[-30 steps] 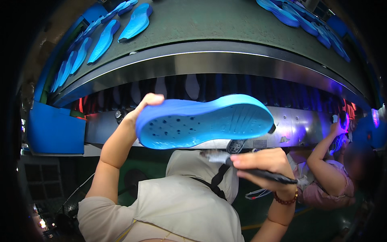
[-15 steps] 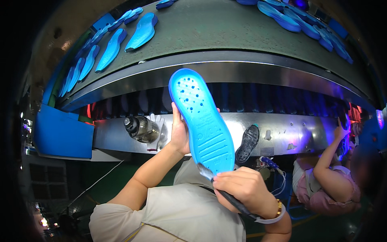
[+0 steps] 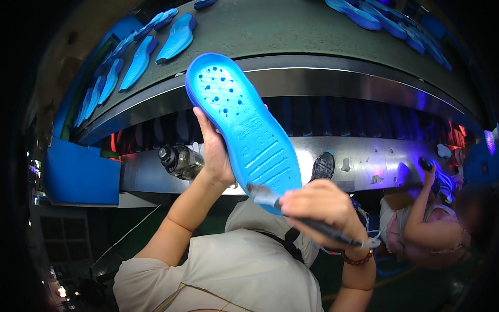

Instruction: The person applies adhesive to shoe insoles with an applicator brush and places them onto a conveyor belt.

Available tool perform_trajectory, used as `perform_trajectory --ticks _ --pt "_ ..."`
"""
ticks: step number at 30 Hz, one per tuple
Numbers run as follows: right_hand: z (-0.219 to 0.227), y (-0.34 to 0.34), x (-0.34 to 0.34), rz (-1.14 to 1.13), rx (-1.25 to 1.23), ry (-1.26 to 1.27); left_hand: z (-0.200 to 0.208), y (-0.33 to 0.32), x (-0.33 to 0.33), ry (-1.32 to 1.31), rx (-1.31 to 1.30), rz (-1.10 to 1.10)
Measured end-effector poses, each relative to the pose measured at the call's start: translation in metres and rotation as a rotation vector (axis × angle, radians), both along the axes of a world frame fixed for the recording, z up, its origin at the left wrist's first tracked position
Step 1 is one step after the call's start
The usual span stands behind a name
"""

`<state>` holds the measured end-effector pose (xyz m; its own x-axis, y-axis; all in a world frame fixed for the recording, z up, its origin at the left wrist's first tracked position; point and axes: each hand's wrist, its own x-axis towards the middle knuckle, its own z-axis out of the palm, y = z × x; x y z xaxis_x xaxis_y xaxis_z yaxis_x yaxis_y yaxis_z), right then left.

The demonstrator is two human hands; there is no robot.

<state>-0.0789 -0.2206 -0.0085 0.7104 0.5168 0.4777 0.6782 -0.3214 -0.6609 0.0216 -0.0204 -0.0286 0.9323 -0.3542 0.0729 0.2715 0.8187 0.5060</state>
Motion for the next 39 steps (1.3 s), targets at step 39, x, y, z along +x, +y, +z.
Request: perform_trajectory --ticks 39 --pt "0.017 -0.010 0.024 0.096 0.019 0.120 0.027 -0.005 0.010 0.166 0.345 -0.628"
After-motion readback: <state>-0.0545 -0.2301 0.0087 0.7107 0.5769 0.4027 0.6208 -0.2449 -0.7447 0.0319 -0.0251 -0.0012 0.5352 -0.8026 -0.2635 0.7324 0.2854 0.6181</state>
